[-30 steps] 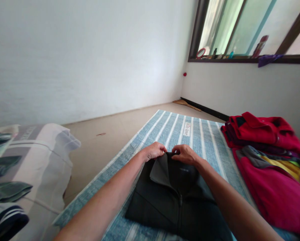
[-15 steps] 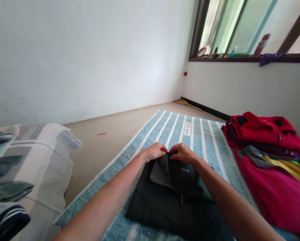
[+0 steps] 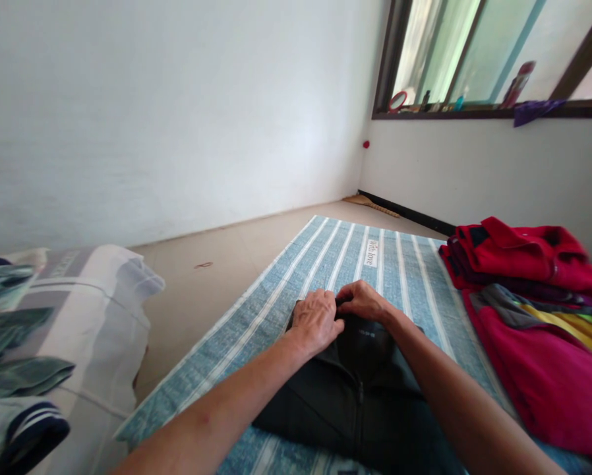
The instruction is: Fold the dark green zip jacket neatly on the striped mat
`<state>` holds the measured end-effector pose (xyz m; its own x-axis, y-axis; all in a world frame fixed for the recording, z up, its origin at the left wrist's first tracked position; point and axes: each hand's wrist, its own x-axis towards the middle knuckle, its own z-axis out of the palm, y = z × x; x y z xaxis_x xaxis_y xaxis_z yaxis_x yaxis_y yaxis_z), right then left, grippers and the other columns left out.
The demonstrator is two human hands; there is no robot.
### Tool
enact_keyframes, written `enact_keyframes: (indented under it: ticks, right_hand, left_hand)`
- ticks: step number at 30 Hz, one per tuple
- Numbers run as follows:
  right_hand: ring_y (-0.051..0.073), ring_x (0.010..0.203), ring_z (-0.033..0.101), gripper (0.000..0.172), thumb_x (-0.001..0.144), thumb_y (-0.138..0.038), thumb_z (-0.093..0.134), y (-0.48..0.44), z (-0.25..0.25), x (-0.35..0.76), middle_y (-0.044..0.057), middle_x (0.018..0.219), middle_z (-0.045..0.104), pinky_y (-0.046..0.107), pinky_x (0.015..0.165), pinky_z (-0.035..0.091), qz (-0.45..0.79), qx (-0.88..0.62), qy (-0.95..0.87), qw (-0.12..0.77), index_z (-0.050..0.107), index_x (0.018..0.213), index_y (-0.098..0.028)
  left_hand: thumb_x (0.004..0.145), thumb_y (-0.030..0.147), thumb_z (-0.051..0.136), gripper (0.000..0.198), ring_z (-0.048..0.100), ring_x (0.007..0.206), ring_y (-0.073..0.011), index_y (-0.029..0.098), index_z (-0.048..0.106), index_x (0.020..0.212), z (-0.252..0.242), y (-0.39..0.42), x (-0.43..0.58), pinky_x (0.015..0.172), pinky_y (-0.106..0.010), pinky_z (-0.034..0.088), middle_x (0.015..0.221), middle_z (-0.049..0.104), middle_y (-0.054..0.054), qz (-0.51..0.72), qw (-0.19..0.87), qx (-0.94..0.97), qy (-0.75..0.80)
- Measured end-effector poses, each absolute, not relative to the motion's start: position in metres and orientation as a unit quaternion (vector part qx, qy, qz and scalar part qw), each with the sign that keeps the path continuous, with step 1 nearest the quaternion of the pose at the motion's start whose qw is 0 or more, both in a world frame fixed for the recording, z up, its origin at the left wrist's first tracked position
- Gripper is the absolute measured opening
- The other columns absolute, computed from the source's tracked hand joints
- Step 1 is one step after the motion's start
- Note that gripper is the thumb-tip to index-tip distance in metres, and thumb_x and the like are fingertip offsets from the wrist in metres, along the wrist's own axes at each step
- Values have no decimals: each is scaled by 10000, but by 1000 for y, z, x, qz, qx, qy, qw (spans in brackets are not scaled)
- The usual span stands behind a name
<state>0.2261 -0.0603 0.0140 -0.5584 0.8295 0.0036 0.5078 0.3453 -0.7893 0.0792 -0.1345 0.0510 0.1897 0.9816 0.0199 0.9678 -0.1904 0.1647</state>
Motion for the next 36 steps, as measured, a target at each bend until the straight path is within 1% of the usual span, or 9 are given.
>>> enact_keyframes:
  ticks: [3,6,10,14,20,24,26,30,36]
  right_hand:
    - [104,611,539,150,659,-156,642,-60,16,228,-22,651,636,200,564,396,387,-420,-795,206,712,791,-144]
    - [106,607,540,159,659,-158,649,-59,17,229,-22,644,636,204,571,402,389,-418,-797,199,717,802,-144]
    - [97,586,532,151,672,-157,641,-59,18,230,-33,626,628,200,572,403,393,-410,-801,189,721,800,-157]
    - [97,565,515,142,690,-169,618,-61,18,229,-34,591,607,200,536,375,385,-407,-808,183,724,783,-158]
    - [97,604,515,166,716,-159,573,-64,18,228,-27,637,617,204,582,380,356,-403,-820,196,722,788,-150]
    - [90,592,500,166,741,-171,561,-64,17,226,-33,612,589,194,564,366,339,-412,-824,191,718,790,-147]
    - [89,585,494,161,762,-204,564,-63,17,226,-32,602,574,193,544,350,325,-424,-825,185,714,780,-149]
    - [92,571,480,159,758,-265,604,-62,23,235,-31,571,545,203,524,322,288,-453,-828,160,715,763,-151]
    - [104,602,519,209,720,-290,642,-64,35,257,-15,632,605,203,539,332,252,-502,-822,91,736,861,-166]
  left_hand:
    - [774,226,535,288,589,1004,-293,139,579,1045,49,-133,81,815,-358,449,1030,625,-151,41,69,752,654]
    - [780,169,488,236,617,970,-260,159,615,979,49,-132,76,811,-328,449,998,653,-130,39,78,741,666]
    - [803,173,453,225,636,924,-251,161,652,907,50,-134,69,790,-313,452,931,676,-127,44,72,734,673]
    - [817,174,421,254,643,900,-256,149,665,885,48,-136,67,776,-319,460,896,677,-136,30,73,737,672]
    - [790,247,503,251,616,975,-275,165,651,975,50,-122,72,804,-337,466,1008,650,-134,67,37,773,629]
    - [768,157,480,250,629,979,-289,164,683,914,57,-107,75,812,-349,473,950,678,-139,19,84,784,615]
    - [759,141,470,265,631,988,-299,157,688,907,59,-101,77,814,-359,477,944,686,-150,8,85,779,621]
    - [758,146,474,278,633,994,-308,139,682,942,61,-96,82,819,-368,479,984,687,-172,-1,62,771,634]
    - [722,129,480,284,635,999,-292,167,692,906,58,-88,90,797,-358,492,989,700,-144,-16,68,766,639]
